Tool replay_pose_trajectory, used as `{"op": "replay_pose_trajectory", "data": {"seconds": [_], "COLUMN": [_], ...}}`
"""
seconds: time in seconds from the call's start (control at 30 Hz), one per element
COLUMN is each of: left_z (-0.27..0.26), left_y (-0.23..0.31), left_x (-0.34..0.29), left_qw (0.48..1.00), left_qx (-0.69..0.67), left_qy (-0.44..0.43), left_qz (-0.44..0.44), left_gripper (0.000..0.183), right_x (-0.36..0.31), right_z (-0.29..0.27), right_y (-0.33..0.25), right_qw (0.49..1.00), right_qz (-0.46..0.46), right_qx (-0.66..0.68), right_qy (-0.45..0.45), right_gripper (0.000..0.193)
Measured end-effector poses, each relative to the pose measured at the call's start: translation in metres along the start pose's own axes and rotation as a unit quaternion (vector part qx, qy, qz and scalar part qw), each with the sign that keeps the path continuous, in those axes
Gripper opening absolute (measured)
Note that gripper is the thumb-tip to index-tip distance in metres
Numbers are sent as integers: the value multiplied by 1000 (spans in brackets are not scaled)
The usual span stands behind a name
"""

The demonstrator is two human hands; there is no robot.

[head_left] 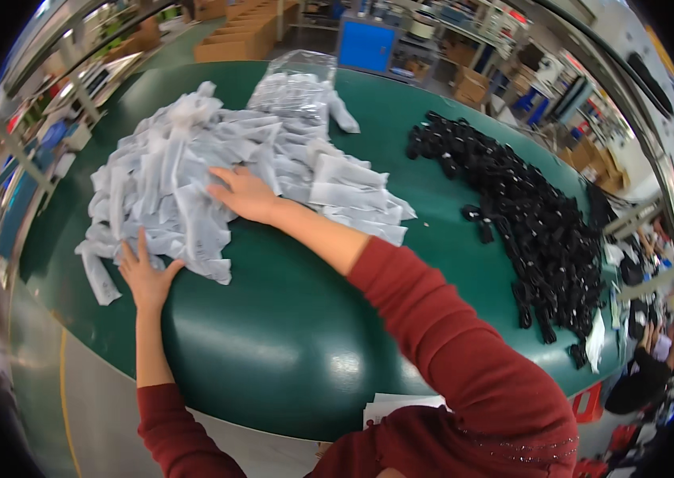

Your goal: The person repeatedly picks up black cables from a pile on a green table and places them into small white paper bags. The person handles the cables and bags by hand, folding the bags closed after insertion. The task is performed in a repetitive, one-at-a-time manner throughout the clip.

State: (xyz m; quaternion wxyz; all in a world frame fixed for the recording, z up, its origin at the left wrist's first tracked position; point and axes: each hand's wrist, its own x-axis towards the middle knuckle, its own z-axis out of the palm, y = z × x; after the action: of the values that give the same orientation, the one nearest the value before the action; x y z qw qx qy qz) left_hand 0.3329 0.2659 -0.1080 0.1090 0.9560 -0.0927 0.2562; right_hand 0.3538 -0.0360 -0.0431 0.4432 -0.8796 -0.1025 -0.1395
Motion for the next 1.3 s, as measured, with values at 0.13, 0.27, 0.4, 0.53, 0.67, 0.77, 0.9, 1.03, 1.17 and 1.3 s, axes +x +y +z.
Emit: {"op": "replay_pose_trajectory", "data": {"seconds": [0.13, 0.27, 0.4, 0.53, 0.67, 0.77, 0.9, 1.03, 1.17, 1.3], "left_z": [-6, 17, 20, 24, 15, 9, 10, 5, -7, -14], "left_y": [4, 29, 32, 33, 17, 24, 35, 27, 41, 39], "left_x": [-6, -11, -12, -6, -11, -9, -8, -9, -8, -6], "left_qw": [999, 998, 997, 998, 998, 996, 996, 995, 996, 996], "left_qx": [15, 14, 41, 36, 43, 61, 59, 77, 54, 46], "left_qy": [-13, -4, 1, -2, -5, -12, -26, -38, -37, -35], "left_qz": [-40, -60, -62, -50, -52, -57, -59, -56, -60, -74], "left_gripper": [103, 90, 77, 71, 67, 65, 65, 63, 64, 65], "right_x": [-80, -137, -96, -36, -19, -21, -28, -26, -36, -47], "right_z": [-126, -160, -106, -51, -79, -164, -278, -335, -360, -346], "right_y": [32, 120, 123, 122, 100, 130, 207, 245, 254, 239], "right_qw": [943, 897, 888, 895, 964, 943, 842, 820, 835, 845], "right_qz": [-143, 119, 183, 188, 187, 71, 74, 211, 328, 309], "right_qx": [-200, -331, -338, -272, -124, -241, -479, -510, -441, -437], "right_qy": [224, 267, 252, 300, 144, 217, 238, 155, 22, -16], "right_gripper": [41, 42, 50, 58, 62, 46, 61, 88, 89, 86]}}
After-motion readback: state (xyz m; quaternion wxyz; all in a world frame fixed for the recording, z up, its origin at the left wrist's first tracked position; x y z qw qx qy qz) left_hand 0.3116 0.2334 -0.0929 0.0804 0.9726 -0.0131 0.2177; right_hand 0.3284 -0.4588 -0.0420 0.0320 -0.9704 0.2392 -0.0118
